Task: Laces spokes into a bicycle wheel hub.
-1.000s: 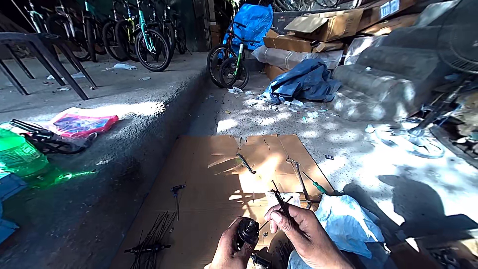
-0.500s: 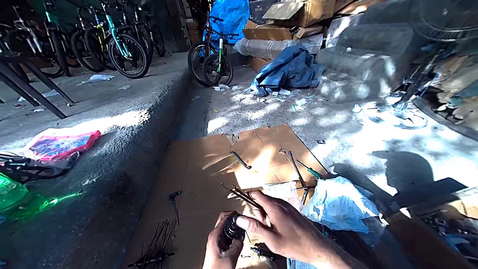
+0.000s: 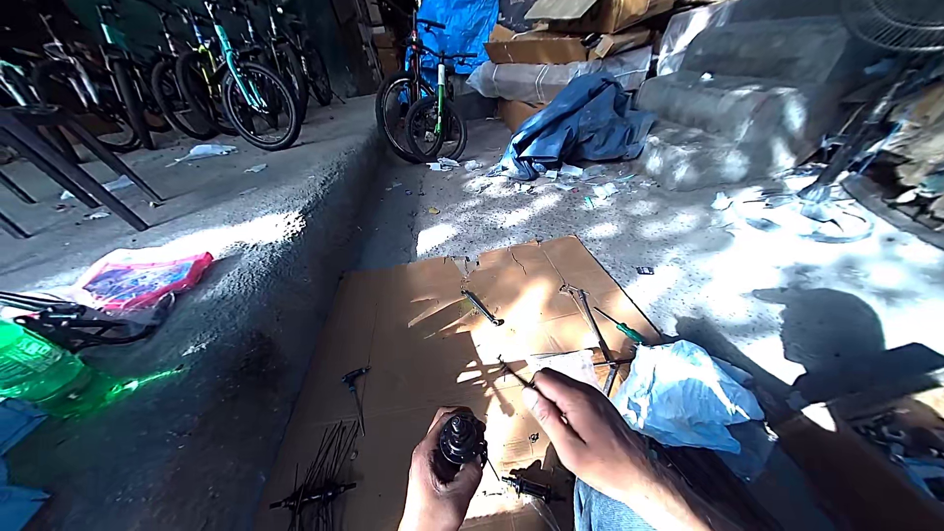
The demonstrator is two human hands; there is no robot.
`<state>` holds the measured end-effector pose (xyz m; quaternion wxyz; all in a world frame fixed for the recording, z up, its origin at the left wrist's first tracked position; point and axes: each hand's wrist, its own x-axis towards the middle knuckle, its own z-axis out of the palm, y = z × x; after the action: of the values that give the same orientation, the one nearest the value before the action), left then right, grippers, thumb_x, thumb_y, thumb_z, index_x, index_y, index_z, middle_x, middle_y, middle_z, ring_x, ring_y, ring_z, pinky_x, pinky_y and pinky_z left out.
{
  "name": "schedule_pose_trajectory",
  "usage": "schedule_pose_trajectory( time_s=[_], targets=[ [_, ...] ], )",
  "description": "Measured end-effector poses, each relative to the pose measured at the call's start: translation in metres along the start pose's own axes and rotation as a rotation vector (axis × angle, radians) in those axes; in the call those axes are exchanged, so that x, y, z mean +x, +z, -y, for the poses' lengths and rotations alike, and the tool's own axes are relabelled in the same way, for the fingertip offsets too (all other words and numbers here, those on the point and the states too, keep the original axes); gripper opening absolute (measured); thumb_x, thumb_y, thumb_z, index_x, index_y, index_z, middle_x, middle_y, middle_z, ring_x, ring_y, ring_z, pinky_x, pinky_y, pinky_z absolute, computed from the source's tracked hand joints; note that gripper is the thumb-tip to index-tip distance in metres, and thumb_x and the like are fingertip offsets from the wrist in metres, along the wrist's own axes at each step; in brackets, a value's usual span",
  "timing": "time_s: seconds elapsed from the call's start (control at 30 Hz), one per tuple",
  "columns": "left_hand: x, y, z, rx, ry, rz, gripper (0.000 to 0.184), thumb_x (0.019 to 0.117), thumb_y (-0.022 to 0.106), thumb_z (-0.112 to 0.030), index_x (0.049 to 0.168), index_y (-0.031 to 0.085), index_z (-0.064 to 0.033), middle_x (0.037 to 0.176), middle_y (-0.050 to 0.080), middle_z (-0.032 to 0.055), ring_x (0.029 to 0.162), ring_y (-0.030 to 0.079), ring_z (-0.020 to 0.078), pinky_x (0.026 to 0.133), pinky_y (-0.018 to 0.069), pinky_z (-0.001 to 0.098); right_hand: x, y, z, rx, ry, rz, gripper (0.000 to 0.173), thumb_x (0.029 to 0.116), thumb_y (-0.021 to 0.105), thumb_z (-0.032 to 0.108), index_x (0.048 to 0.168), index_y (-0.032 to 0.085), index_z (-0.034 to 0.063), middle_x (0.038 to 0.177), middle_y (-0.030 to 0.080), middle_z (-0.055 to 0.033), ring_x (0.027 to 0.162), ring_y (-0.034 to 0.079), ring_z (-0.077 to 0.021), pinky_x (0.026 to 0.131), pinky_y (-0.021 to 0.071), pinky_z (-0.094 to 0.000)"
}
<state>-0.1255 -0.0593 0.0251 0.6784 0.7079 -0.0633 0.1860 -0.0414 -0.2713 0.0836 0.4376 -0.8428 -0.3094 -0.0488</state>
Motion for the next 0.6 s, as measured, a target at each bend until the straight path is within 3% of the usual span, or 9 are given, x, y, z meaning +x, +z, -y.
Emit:
schedule_pose_trajectory(
  time_s=[0.07, 0.2, 0.4, 0.6],
  targets=[
    [-0.001, 0.000, 0.000, 0.007, -0.003, -0.003, 0.036, 0.0808, 0.070, -0.009, 0.115, 0.064, 0.0025, 0.108, 0.070, 0.0084, 0.093, 0.070, 0.0153, 0.082, 0.0608, 0.0313, 0.001, 0.005, 0.000, 0.272, -0.037, -0.077, 0.039, 0.1101, 0.039, 0.040, 0.089, 0.059, 0.0134, 0.068, 0.046, 0.0038, 0.057, 0.046, -0.0077, 0.052, 0.0411, -0.0264],
    [-0.001, -0.001, -0.001, -0.001, -0.002, 0.006, 0.036, 0.0807, 0.070, -0.008, 0.114, 0.063, 0.0030, 0.107, 0.069, 0.0091, 0.091, 0.070, 0.0157, 0.080, 0.0614, 0.0323, -0.001, 0.012, 0.001, 0.051, -0.036, 0.041, 0.043, 0.1089, 0.037, 0.045, 0.089, 0.059, 0.0136, 0.065, 0.049, 0.0000, 0.058, 0.052, -0.0152, 0.053, 0.0440, -0.0363],
    [-0.001, 0.001, -0.001, -0.015, 0.016, 0.010, 0.035, 0.0806, 0.069, -0.008, 0.114, 0.064, 0.0022, 0.108, 0.069, 0.0086, 0.091, 0.070, 0.0144, 0.080, 0.0609, 0.0308, -0.007, 0.024, -0.003, 0.267, -0.046, -0.059, 0.041, 0.1093, 0.044, 0.043, 0.104, 0.069, 0.0114, 0.078, 0.066, 0.0051, 0.067, 0.063, -0.0039, 0.061, 0.0543, -0.0241],
    [0.001, 0.003, 0.001, -0.007, 0.037, 0.007, 0.036, 0.0798, 0.068, -0.008, 0.114, 0.064, 0.0028, 0.109, 0.069, 0.0082, 0.093, 0.069, 0.0127, 0.081, 0.0601, 0.0287, -0.010, 0.036, -0.006, 0.246, -0.123, -0.058, 0.039, 0.1093, 0.047, 0.042, 0.100, 0.068, 0.0112, 0.078, 0.069, 0.0040, 0.066, 0.063, -0.0042, 0.060, 0.0537, -0.0247]
  ],
)
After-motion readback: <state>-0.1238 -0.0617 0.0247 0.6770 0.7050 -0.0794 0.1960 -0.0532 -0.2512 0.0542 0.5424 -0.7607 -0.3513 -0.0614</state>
